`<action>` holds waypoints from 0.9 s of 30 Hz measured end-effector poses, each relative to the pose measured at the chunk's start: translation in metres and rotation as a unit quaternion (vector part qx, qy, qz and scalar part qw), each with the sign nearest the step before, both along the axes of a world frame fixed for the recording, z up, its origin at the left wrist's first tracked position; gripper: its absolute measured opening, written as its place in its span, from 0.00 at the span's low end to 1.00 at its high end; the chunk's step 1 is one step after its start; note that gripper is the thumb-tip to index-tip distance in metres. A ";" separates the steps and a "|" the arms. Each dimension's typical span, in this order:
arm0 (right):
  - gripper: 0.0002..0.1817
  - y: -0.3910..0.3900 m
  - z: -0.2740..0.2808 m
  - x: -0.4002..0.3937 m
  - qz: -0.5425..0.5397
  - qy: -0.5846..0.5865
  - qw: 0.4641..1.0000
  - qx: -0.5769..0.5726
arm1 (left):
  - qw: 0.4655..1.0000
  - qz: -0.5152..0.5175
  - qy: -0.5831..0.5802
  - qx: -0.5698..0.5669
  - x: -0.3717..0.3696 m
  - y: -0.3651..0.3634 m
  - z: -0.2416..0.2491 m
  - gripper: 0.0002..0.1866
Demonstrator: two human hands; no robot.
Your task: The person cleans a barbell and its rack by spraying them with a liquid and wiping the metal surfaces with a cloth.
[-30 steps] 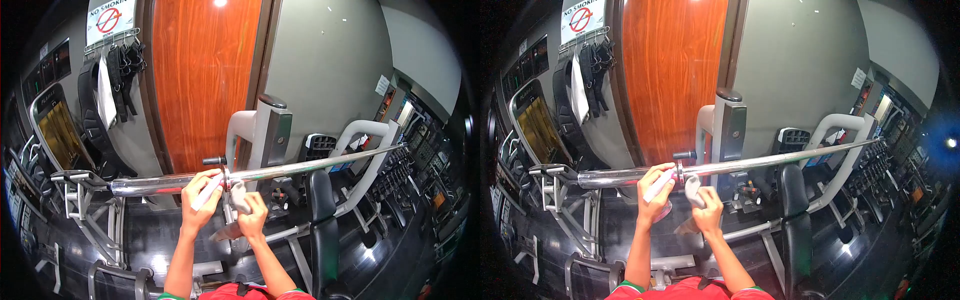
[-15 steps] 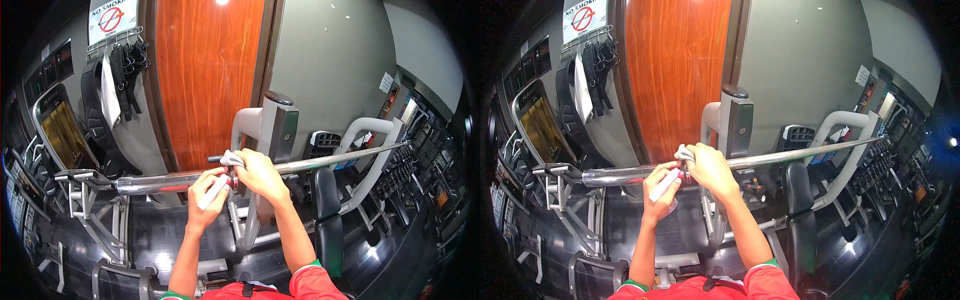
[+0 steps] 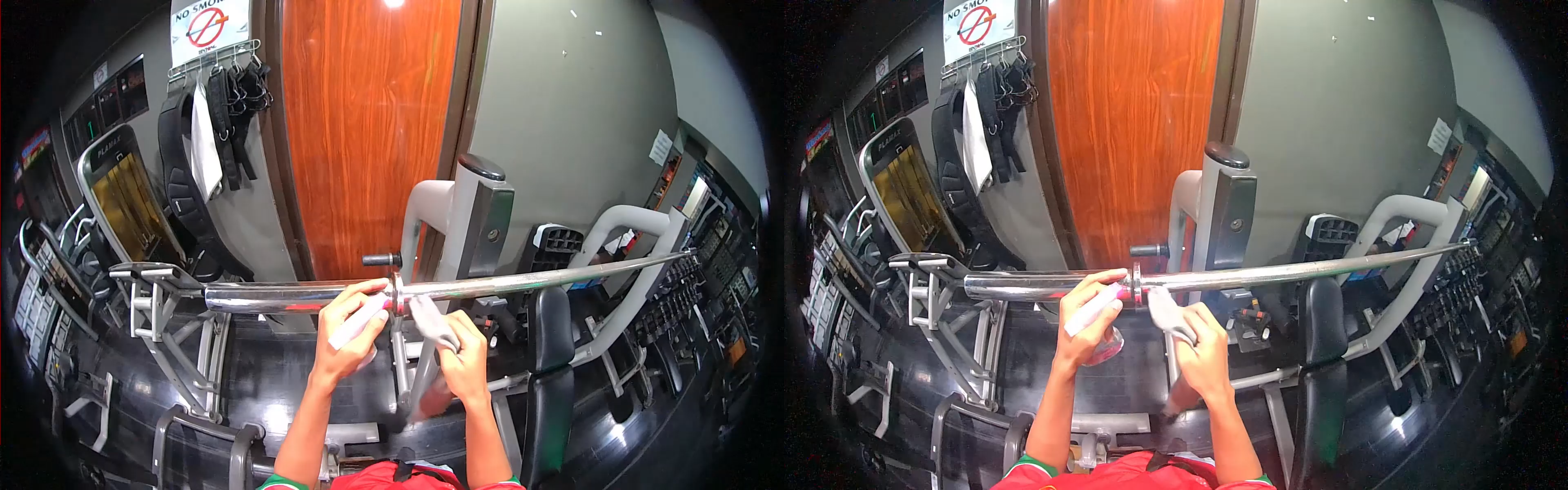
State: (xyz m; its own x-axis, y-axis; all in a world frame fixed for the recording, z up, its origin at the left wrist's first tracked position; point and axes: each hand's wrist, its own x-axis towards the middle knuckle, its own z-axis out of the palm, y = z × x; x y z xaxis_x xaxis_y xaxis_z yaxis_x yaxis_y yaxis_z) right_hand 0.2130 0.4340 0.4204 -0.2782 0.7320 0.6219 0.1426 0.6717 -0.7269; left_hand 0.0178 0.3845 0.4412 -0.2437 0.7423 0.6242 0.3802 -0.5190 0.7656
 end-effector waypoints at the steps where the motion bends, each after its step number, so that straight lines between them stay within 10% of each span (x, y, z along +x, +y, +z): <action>1: 0.13 0.001 -0.004 0.004 -0.006 0.010 1.000 0.012 | 1.000 0.013 0.003 -0.005 0.005 -0.004 0.002 0.06; 13: 0.22 0.011 0.020 0.043 0.034 0.047 0.985 -0.165 | 0.982 0.150 0.106 -0.034 0.053 -0.010 0.017 0.09; 15: 0.14 0.015 0.033 0.038 -0.011 -0.034 0.998 0.044 | 0.981 0.158 0.105 -0.051 0.053 -0.011 0.019 0.10; 27: 0.12 0.044 0.059 -0.008 -0.040 -0.246 0.948 0.198 | 0.990 0.081 -0.034 -0.113 0.035 -0.019 0.011 0.07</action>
